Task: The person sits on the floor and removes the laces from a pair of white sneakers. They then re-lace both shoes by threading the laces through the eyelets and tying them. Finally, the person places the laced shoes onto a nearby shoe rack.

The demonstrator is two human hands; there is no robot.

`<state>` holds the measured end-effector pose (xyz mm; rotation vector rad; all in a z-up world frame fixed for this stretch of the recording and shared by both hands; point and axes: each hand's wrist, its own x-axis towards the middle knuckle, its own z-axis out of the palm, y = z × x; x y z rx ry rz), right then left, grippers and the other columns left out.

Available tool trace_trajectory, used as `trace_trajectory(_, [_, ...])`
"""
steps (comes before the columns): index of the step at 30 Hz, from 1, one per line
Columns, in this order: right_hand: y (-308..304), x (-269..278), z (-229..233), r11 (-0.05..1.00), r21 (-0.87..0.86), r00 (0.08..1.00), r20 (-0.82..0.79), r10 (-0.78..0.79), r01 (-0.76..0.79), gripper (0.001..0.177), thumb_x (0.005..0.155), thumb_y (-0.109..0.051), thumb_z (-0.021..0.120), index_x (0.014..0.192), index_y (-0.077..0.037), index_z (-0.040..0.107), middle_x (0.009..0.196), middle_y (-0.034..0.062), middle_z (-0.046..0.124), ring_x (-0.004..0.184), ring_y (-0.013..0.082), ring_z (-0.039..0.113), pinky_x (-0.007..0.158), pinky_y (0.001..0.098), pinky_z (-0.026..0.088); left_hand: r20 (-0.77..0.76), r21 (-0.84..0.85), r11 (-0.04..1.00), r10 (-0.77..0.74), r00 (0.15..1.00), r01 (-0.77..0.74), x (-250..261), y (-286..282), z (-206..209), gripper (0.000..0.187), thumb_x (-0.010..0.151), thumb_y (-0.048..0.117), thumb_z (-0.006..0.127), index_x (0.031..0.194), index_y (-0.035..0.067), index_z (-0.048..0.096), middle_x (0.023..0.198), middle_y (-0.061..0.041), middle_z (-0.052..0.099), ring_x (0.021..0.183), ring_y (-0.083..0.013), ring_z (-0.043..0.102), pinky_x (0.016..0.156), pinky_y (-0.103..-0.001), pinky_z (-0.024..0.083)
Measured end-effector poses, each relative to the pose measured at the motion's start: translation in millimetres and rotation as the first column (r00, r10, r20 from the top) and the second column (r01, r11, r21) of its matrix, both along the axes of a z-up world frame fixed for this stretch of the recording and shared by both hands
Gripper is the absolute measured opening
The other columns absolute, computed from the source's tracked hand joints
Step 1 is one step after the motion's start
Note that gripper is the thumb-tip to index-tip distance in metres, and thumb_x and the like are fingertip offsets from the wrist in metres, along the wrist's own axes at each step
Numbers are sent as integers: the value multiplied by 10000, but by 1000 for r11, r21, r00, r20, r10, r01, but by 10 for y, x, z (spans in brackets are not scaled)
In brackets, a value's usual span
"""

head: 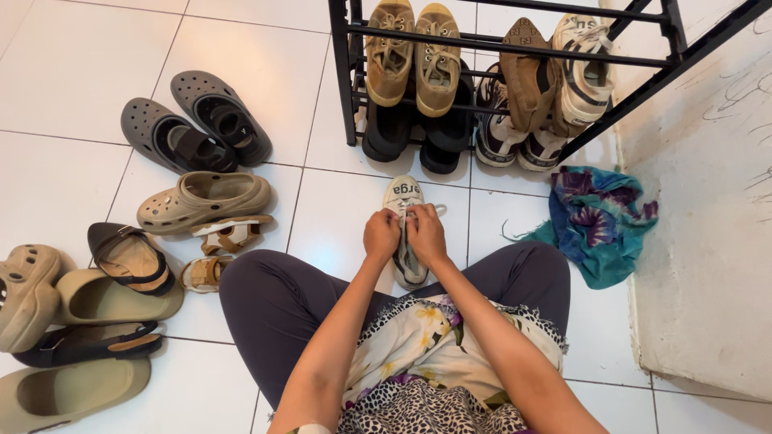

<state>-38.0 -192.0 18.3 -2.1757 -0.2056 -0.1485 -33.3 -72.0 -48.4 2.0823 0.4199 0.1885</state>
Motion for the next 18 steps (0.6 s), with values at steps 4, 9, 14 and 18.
trace_trajectory(4, [67,-76,102,995,-94,993,100,54,-45,175,901,-85,681,1045,-18,754,948,172,665,866,374,658,772,446,516,126,-114,988,-88,988,102,27,161,-136,156,926,208,680,944,64,738,887,-134,746,827,-288,710,768,-396,551])
trace_trajectory(9, [209,-232,456,992,19,985,117,125,-128,149,945,-110,642,979,-22,759,897,135,681,782,314,677,726,398,525,103,-486,867,-68,992,110,131,550,38,190,1017,231,610,1077,61,670,869,-80,755,681,-113,594,608,-285,481])
trace_trajectory(14, [203,-550,1194,949,5,943,-110,314,-316,158,928,-141,679,947,-11,768,820,124,670,648,265,622,637,351,483,-25,-656,749,-137,990,87,258,984,974,214,997,221,558,1103,80,679,925,-72,766,594,-76,583,498,-227,462])
trace_trajectory(18, [140,-738,1838,899,90,898,-61,435,-429,155,932,-134,673,950,-11,766,811,92,681,696,192,634,661,313,495,176,-670,690,-209,962,273,279,1162,1926,237,1020,179,556,1130,15,687,945,-88,744,616,-82,568,518,-232,450])
